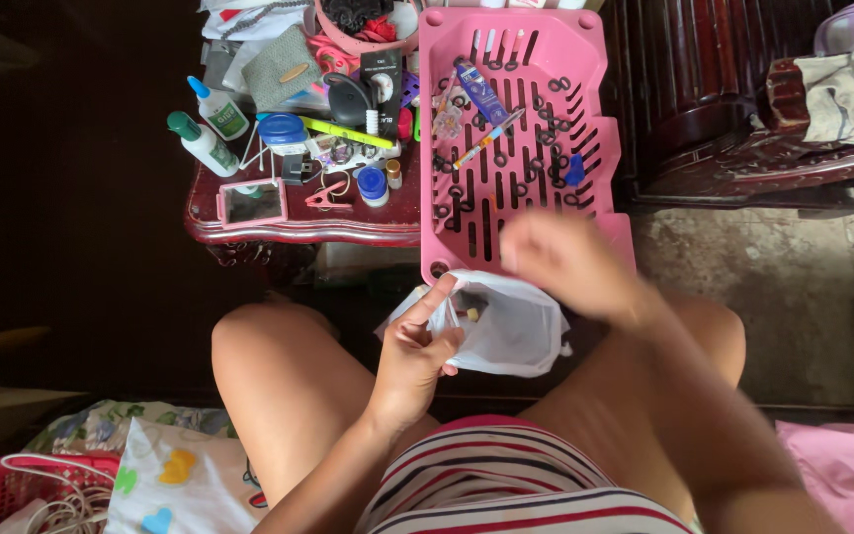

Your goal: The person sits on the floor and sorts items from a pink plastic basket into a white plastic bag. They handle hair clips, small containers, and other accessories, placing them into the bag one by one.

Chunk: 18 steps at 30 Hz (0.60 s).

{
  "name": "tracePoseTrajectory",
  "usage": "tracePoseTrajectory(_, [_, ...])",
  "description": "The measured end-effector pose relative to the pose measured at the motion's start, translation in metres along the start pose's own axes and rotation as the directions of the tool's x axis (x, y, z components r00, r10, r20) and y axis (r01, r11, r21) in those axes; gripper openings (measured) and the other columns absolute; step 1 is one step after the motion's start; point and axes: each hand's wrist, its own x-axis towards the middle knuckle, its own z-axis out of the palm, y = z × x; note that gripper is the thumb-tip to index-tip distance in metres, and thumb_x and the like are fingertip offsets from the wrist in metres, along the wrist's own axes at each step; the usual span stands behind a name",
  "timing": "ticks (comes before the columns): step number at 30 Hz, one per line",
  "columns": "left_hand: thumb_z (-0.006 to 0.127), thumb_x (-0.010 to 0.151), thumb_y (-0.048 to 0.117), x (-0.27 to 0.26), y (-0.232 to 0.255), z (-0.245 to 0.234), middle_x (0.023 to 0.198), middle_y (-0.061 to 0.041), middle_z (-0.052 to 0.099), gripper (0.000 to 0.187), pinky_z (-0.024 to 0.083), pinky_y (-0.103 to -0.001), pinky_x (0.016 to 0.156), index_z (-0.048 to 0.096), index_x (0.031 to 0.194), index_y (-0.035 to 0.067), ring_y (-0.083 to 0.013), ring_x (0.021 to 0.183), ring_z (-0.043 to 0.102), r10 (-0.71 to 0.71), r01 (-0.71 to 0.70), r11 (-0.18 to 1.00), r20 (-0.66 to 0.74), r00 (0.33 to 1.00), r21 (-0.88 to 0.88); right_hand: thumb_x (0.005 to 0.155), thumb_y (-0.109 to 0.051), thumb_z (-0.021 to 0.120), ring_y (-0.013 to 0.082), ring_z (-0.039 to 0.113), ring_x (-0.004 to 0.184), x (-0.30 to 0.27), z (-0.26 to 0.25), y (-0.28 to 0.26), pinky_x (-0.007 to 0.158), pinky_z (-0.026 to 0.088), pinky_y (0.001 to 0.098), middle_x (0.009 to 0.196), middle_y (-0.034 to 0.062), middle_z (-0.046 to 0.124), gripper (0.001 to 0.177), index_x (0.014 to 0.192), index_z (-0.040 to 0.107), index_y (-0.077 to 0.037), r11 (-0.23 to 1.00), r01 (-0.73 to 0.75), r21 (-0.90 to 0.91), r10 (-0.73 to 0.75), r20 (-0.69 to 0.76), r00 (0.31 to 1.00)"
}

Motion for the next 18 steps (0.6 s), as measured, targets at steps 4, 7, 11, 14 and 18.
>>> tracePoseTrajectory(4, [0.065, 0.089, -0.002, -0.001, 0.001, 0.002, 0.077, 0.007, 0.064, 0.064, 0.047, -0.017, 0.049, 0.054, 0.151, 0.008, 0.0030, 0.055, 0.046, -0.004, 0.004, 1.000, -0.007, 1.000, -0.005, 0.093, -0.010, 0.073, 0.0231, 0.069, 0.085, 0.110, -0.004, 0.057, 0.076, 0.053, 0.0356, 0.094, 0.0101, 0.070, 0.010, 0.101, 0.071, -0.004, 0.946, 0.089, -0.312, -0.163, -0.218, 0.962])
tracePoseTrajectory(7, [0.066, 0.088, -0.002, -0.003, 0.003, 0.001, 0.080, 0.008, 0.065, 0.063, 0.048, -0.017, 0.049, 0.056, 0.149, 0.008, 0.0030, 0.056, 0.046, -0.022, 0.022, 1.000, -0.034, 0.999, 0.017, 0.087, -0.008, 0.077, 0.0316, 0.066, 0.095, 0.175, 0.011, 0.093, 0.088, 0.053, 0.0431, 0.111, 0.0146, 0.066, 0.030, 0.116, 0.072, -0.007, 0.904, -0.008, -0.428, -0.099, -0.227, 0.969])
tracePoseTrajectory(11, [0.065, 0.088, -0.002, -0.004, 0.004, -0.005, 0.082, 0.008, 0.067, 0.062, 0.050, -0.018, 0.050, 0.056, 0.148, 0.008, 0.0032, 0.058, 0.048, -0.016, 0.016, 1.000, -0.031, 0.999, 0.005, 0.072, -0.013, 0.086, 0.0433, 0.056, 0.109, 0.216, 0.027, 0.122, 0.094, 0.045, 0.0516, 0.113, 0.0179, 0.065, 0.046, 0.115, 0.071, -0.007, 0.812, 0.078, -0.579, -0.227, -0.190, 0.955])
tracePoseTrajectory(14, [0.066, 0.088, -0.002, -0.002, 0.003, -0.006, 0.080, 0.007, 0.064, 0.063, 0.050, -0.017, 0.050, 0.056, 0.150, 0.009, 0.0030, 0.057, 0.046, -0.009, 0.008, 1.000, -0.026, 1.000, -0.007, 0.077, -0.019, 0.087, 0.0407, 0.055, 0.106, 0.219, 0.028, 0.130, 0.095, 0.044, 0.0496, 0.106, 0.0162, 0.065, 0.039, 0.111, 0.071, -0.009, 0.802, 0.048, -0.596, -0.153, -0.128, 0.980])
tracePoseTrajectory(18, [0.067, 0.088, -0.003, 0.002, 0.002, -0.007, 0.079, 0.005, 0.064, 0.065, 0.049, -0.017, 0.049, 0.056, 0.151, 0.008, 0.0021, 0.054, 0.045, 0.009, -0.010, 1.000, -0.012, 1.000, -0.022, 0.082, -0.019, 0.080, 0.0307, 0.063, 0.098, 0.200, 0.019, 0.128, 0.088, 0.051, 0.0429, 0.103, 0.0130, 0.065, 0.029, 0.109, 0.070, -0.013, 0.917, 0.059, -0.394, -0.128, -0.151, 0.980])
